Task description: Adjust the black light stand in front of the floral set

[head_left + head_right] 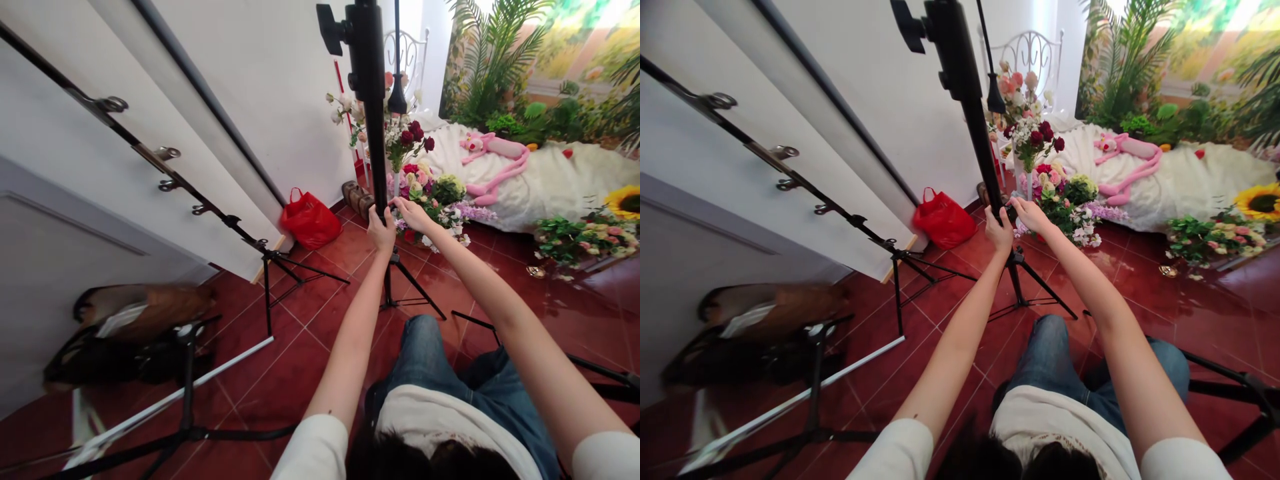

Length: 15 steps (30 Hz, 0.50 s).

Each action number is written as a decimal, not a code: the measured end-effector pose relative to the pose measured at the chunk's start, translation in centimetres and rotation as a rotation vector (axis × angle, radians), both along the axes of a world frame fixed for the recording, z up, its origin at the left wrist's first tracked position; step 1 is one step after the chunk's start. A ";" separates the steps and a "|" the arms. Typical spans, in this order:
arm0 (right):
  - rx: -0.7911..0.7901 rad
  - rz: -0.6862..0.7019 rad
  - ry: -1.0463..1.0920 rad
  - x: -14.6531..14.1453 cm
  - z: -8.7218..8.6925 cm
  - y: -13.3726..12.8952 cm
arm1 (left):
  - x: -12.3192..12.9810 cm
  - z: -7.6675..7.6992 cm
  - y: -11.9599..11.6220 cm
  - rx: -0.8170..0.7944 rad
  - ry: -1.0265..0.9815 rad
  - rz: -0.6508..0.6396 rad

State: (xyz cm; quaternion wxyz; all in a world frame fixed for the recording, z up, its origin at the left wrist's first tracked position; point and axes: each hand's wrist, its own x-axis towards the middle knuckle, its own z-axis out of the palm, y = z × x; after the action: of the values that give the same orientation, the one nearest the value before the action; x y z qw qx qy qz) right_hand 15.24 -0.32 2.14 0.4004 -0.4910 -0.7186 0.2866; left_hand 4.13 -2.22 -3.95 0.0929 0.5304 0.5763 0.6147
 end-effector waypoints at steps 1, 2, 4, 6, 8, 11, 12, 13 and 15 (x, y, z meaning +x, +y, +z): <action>-0.029 -0.031 0.029 -0.2 -0.4 0.3 | 0.0 0.0 0.0 -0.002 -0.002 0.000; -0.056 -0.058 0.066 -0.4 -0.9 0.5 | 0.0 0.0 0.0 -0.007 -0.003 0.000; -0.090 -0.088 0.148 -0.9 -1.7 1.0 | 0.0 0.0 -0.1 -0.021 -0.003 0.001; -0.096 -0.108 0.211 -1.4 -2.4 1.3 | 0.0 0.1 -0.1 -0.031 0.001 0.009; -0.080 -0.134 0.234 -1.9 -2.7 1.4 | 0.0 0.2 -0.1 -0.040 0.002 0.018; -0.092 -0.186 0.199 -2.2 -2.3 1.7 | 0.0 0.3 -0.1 -0.053 -0.008 0.021; -0.123 -0.208 0.185 -2.1 -2.1 1.9 | 0.0 0.4 -0.1 -0.053 -0.012 0.018; -0.165 -0.226 0.175 -2.1 -1.7 2.1 | 0.0 0.4 -0.1 -0.054 -0.015 0.016; -0.280 -0.208 0.175 -1.9 -1.1 2.7 | 0.0 0.4 -0.1 -0.056 -0.017 0.013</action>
State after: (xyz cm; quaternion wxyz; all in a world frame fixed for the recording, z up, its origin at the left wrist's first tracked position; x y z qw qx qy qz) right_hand 13.32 2.39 1.08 0.4164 -0.5868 -0.5797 0.3824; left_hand 4.15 -2.37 -3.53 0.1086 0.5185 0.5961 0.6034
